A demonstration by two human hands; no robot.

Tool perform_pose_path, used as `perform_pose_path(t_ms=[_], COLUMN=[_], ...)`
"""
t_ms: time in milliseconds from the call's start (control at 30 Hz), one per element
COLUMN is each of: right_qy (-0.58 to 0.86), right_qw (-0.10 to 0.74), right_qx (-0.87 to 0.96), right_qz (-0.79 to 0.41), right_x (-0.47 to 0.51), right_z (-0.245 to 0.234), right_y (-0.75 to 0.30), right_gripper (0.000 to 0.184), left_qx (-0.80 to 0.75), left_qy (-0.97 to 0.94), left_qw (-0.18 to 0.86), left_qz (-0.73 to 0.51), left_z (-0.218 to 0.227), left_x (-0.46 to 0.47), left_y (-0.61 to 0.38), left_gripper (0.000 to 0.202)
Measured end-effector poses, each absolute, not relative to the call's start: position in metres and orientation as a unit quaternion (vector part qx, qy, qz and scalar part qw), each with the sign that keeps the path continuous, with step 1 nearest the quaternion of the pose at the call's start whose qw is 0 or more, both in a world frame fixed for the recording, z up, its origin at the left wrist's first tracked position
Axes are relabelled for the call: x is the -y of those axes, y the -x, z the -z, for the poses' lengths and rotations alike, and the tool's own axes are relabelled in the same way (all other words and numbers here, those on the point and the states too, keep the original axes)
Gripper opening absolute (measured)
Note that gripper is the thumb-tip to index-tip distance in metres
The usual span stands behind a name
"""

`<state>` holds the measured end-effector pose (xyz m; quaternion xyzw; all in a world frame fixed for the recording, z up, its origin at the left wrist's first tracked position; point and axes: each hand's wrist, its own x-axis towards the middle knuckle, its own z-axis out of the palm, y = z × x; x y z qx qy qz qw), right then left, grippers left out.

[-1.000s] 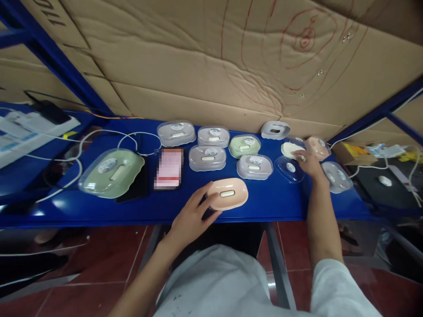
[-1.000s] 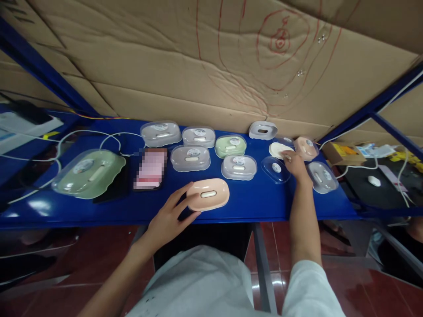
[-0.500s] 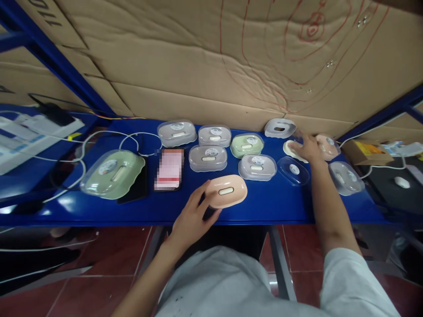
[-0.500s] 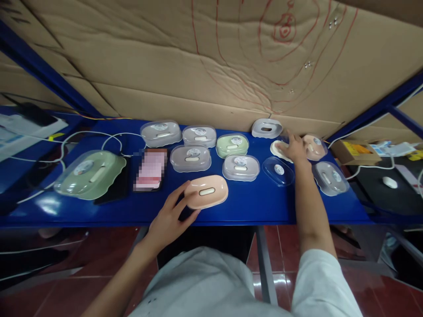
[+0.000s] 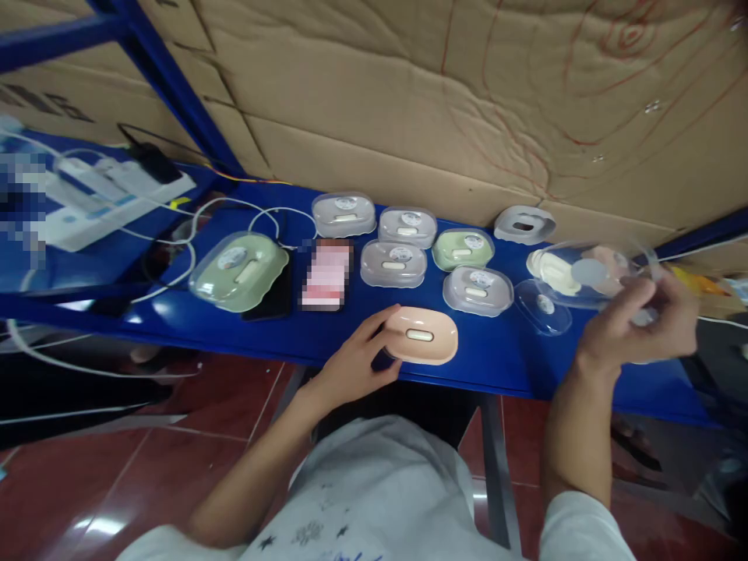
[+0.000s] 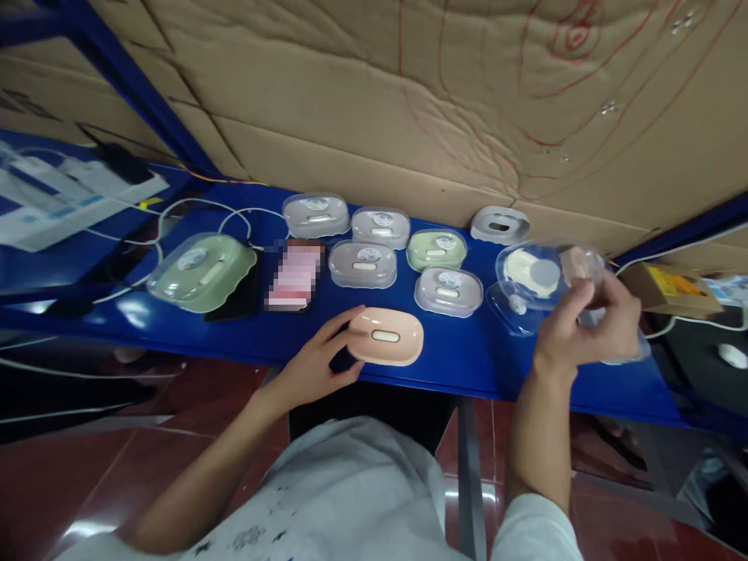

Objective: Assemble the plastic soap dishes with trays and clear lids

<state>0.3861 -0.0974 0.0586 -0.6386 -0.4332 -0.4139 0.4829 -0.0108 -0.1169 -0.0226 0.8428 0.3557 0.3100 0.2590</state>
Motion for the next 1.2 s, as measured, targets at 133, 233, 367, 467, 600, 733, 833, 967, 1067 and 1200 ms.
perform_pose_path(t_ms=[133, 233, 367, 467, 600, 733, 833, 967, 1067, 1200], right_qy=[0.582, 0.583, 0.519, 0.505, 0.507, 0.461, 0.425, 0.415, 0.462, 0.485], right_qw=[0.552, 0.529, 0.501, 0.441, 0.320, 0.252, 0.216, 0.232, 0.220, 0.233], right_qx=[0.495, 0.561, 0.659, 0.729, 0.798, 0.850, 0.873, 0.875, 0.857, 0.841], right_qz=[0.334, 0.256, 0.213, 0.136, 0.054, -0.044, -0.105, -0.096, -0.058, -0.056], right_x=[0.149, 0.165, 0.172, 0.172, 0.168, 0.168, 0.172, 0.173, 0.170, 0.168], right_z=[-0.052, -0.043, -0.026, -0.013, -0.007, -0.015, -0.023, -0.025, -0.017, 0.008], right_y=[-0.299, -0.262, -0.229, -0.203, -0.182, -0.181, -0.190, -0.218, -0.243, -0.259], right_gripper=[0.016, 0.004, 0.019, 0.023, 0.034, 0.061, 0.071, 0.077, 0.079, 0.077], left_qx=[-0.364, -0.376, -0.381, -0.382, -0.368, -0.369, -0.374, -0.383, -0.386, -0.382], left_qy=[-0.836, -0.829, -0.816, -0.809, -0.814, -0.810, -0.807, -0.806, -0.808, -0.808], left_qw=[0.268, 0.268, 0.282, 0.292, 0.298, 0.316, 0.335, 0.339, 0.336, 0.336], left_qz=[-0.312, -0.315, -0.331, -0.339, -0.337, -0.327, -0.310, -0.298, -0.293, -0.296], left_z=[0.026, 0.029, 0.032, 0.035, 0.038, 0.036, 0.036, 0.036, 0.034, 0.033], left_x=[0.118, 0.121, 0.121, 0.120, 0.119, 0.118, 0.117, 0.118, 0.118, 0.118], left_y=[0.014, 0.012, 0.010, 0.011, 0.013, 0.014, 0.015, 0.017, 0.016, 0.016], left_gripper=[0.037, 0.051, 0.083, 0.093, 0.098, 0.100, 0.089, 0.082, 0.087, 0.088])
